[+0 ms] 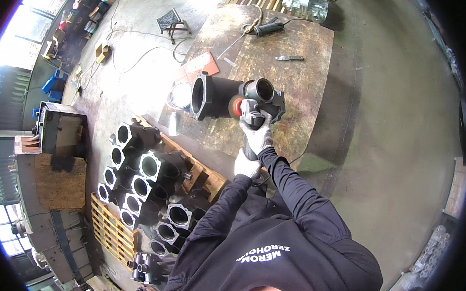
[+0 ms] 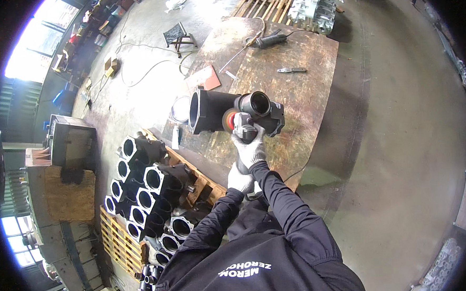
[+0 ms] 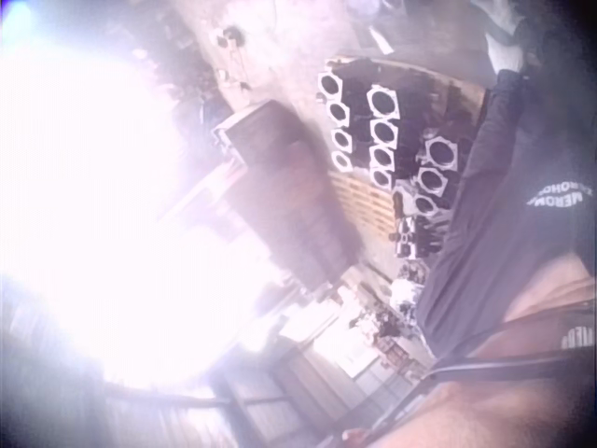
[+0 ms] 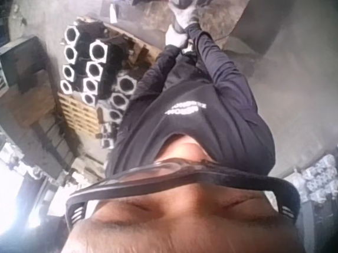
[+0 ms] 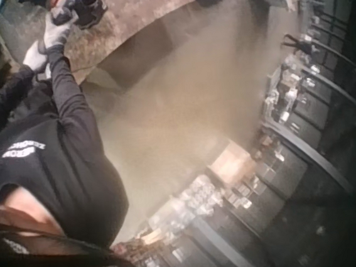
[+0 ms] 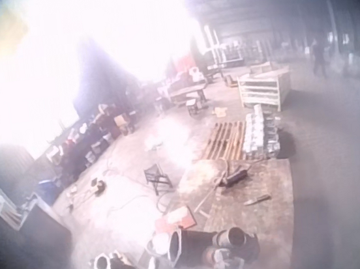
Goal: The person picks up a metal exhaust manifold from a pallet, places it on a workbench, and uses an angle grinder to smooth the interior and exterior surfaces. The person repositions the part multiple times to access different areas while grinding.
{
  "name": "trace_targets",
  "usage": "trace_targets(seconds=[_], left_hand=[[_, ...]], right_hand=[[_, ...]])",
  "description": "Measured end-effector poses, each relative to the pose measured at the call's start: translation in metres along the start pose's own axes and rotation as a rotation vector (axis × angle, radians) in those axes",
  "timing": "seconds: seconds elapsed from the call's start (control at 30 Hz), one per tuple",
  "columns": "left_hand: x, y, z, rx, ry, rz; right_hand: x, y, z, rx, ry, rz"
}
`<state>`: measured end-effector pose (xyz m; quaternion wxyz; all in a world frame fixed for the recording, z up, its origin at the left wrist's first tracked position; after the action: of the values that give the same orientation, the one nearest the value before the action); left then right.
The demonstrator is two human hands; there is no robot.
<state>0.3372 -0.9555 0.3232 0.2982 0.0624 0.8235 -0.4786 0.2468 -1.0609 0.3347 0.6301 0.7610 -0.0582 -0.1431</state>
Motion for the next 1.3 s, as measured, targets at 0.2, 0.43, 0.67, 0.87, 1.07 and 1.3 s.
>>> trace_targets(seconds=[0.2, 0.43, 0.67, 0.87, 1.07, 1.3], left_hand=[[0.018, -0.002, -0.010, -0.017, -0.005, 0.067], [0.027, -0.007, -0.026, -0.105, -0.027, 0.024], [0.048, -0.017, -0.046, -0.084, -0.063, 0.024], [0.048, -0.028, -0.041, -0.094, -0.132, 0.015], [0.051, -0.027, -0.038, -0.066, -0.097, 0.010], [0.049, -0.002, -0.031, -0.107, -0.114, -0.017]], right_hand=[[-0.022, 0.006, 0.004, -0.059, 0.031, 0.155], [-0.023, -0.024, 0.006, 0.061, 0.097, -0.062], [-0.057, -0.008, 0.006, -0.028, 0.088, 0.096], [-0.047, -0.001, 0.016, 0.065, 0.129, -0.038], [-0.054, 0.008, 0.017, -0.022, 0.134, 0.121], [-0.029, -0.031, 0.014, 0.006, 0.140, 0.050]])
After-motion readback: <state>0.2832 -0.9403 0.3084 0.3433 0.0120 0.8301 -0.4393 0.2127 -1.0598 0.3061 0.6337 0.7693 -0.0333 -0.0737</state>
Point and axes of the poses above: each hand's wrist, its own z-axis towards the middle knuckle, its own x-axis out of the palm, y = z × x, the point moved 6 cm from there along z, towards the middle knuckle, and after that the axes turned 6 degrees about -y, right-handed, at the moved point
